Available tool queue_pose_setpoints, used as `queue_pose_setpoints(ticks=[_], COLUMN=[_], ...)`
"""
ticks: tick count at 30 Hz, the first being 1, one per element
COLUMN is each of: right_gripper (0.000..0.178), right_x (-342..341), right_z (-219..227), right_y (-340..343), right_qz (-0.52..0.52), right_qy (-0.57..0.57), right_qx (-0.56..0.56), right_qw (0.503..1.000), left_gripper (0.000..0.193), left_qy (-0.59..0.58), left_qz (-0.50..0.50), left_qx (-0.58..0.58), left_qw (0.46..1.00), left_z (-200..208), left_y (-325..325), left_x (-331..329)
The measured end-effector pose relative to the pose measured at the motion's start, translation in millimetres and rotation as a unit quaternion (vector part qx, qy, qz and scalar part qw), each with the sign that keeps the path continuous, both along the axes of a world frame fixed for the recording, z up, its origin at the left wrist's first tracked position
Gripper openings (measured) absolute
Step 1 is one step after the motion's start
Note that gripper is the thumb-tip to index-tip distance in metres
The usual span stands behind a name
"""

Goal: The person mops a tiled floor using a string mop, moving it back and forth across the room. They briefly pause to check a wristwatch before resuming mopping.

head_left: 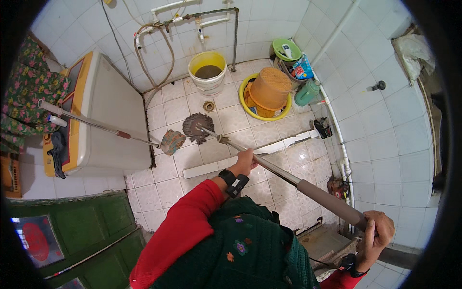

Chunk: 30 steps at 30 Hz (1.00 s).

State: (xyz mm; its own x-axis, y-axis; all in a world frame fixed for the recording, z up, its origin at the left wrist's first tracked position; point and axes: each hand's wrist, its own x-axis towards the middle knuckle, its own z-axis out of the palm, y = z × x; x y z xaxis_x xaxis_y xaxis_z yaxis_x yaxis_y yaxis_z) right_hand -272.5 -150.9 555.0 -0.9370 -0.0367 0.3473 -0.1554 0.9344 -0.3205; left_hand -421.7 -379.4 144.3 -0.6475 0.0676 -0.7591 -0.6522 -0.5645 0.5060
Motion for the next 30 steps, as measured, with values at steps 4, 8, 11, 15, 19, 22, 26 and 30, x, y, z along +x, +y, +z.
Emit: queue_pose_setpoints(ticks=[4,8,11,15,19,22,26,30], right_gripper=[0.017,0.015,0.014,0.011,0.008,0.009,0.007,0.004], right_x=[23,8,-12,-44,-58,-48,-17,14], right_z=[5,-5,-4,4,11,10,0,2], right_y=[-20,-39,-50,-66,-76,-72,-56,-38], right_qz=[-0.005,0.036,0.068,0.045,0.029,-0.01,0.052,-0.082], right_qy=[0.046,0.027,0.017,0.048,0.123,0.026,0.012,0.061], right_qx=[-0.009,-0.025,-0.012,-0.009,0.142,0.055,-0.013,-0.01], right_qw=[0.999,0.999,0.997,0.998,0.982,0.998,0.998,0.995], left_gripper=[0.02,0.02,0.019,0.017,0.015,0.015,0.006,0.009], left_qy=[0.011,0.022,0.018,0.02,0.017,-0.001,0.179,0.45], left_qz=[-0.049,-0.067,-0.048,-0.034,-0.042,-0.012,-0.264,-0.417], left_qx=[0.052,0.05,0.059,0.098,0.089,0.149,-0.176,-0.529], left_qw=[0.997,0.996,0.997,0.994,0.995,0.989,0.931,0.586], left_z=[3,1,3,13,7,-12,-27,-21], left_y=[14,14,5,-8,-17,-19,-17,12], left_x=[-17,-56,-77,-110,-120,-116,-105,-72])
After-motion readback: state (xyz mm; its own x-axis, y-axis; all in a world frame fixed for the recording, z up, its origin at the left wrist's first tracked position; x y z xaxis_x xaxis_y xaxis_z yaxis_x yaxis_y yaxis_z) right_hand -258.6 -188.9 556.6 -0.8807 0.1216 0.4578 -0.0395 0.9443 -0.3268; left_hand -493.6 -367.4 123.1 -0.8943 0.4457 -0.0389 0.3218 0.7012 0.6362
